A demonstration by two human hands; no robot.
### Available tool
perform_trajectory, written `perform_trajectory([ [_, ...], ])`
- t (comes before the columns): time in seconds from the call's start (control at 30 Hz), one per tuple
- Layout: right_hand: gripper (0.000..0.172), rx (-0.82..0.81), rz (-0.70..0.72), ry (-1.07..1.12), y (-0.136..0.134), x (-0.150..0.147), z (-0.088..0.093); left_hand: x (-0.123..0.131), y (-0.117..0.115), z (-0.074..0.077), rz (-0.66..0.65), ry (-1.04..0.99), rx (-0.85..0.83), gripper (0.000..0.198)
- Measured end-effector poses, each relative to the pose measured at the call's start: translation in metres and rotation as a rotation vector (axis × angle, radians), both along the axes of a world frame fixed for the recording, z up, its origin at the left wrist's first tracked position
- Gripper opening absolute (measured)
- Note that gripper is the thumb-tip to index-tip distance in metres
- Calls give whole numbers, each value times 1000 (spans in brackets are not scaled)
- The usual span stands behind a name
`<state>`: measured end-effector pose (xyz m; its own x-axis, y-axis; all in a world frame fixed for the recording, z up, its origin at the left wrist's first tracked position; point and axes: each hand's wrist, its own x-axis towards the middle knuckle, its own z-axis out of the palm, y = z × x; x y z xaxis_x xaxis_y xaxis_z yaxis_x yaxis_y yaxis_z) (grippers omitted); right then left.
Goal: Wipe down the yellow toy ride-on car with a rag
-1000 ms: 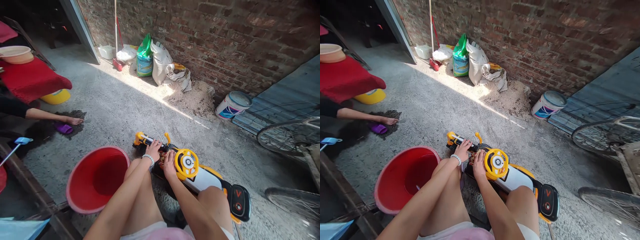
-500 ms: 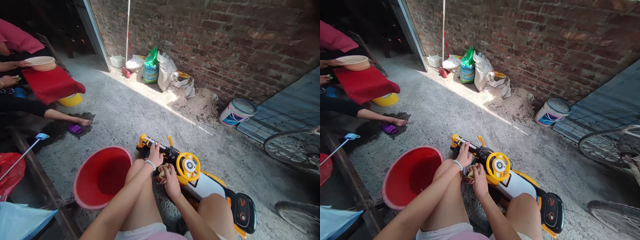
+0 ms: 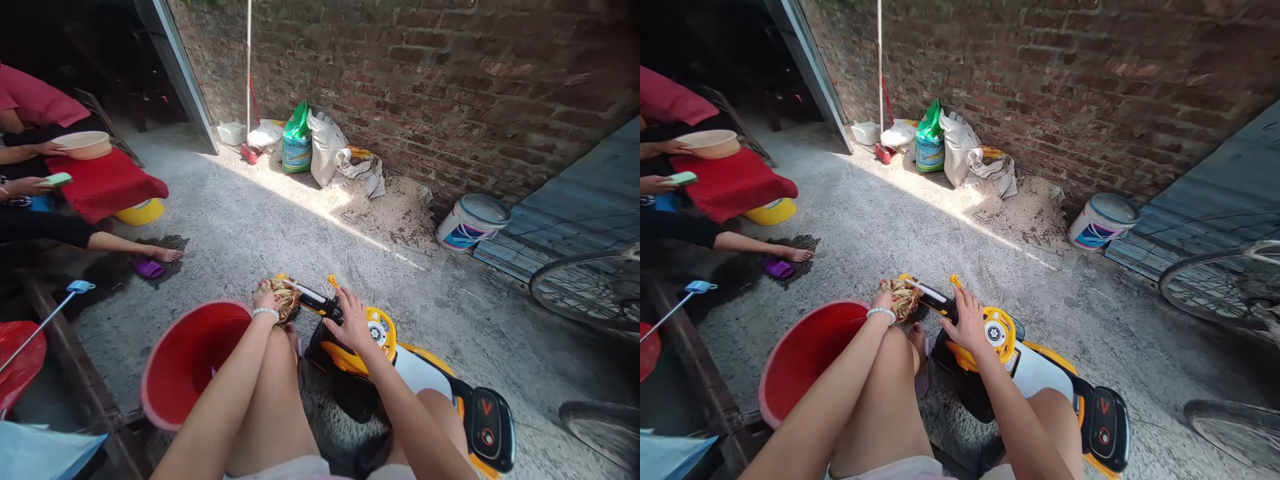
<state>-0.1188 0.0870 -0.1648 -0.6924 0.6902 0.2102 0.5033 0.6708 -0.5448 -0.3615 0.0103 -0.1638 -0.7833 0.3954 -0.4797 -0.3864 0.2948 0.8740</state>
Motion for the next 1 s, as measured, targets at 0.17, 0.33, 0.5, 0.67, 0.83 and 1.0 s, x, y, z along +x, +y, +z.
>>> perform_trajectory([
  [0.17, 63, -201, -8, 18, 11, -19, -34, -8, 16, -14, -106, 254, -488, 41],
  [0.33, 44, -273, -11, 25, 15, -38, -46, 20, 28, -39, -361, 340, -620, 62],
  [0.5, 33, -259, 2, 3, 21, -36, -47, 17, 22, -51, -609, 519, -653, 59],
  [0.67, 33, -249, -36, 0, 20, -38, -49, 31, 13, -50, -896, 596, -625, 57],
  [0.83, 34, -218, -64, -33, 16, -38, -47, 37, 4, -37, -1030, 593, -490, 57],
  [1.0, 35, -186, -34, -54, 13, -32, -46, 37, -6, -29, -1277, 341, -182, 31],
])
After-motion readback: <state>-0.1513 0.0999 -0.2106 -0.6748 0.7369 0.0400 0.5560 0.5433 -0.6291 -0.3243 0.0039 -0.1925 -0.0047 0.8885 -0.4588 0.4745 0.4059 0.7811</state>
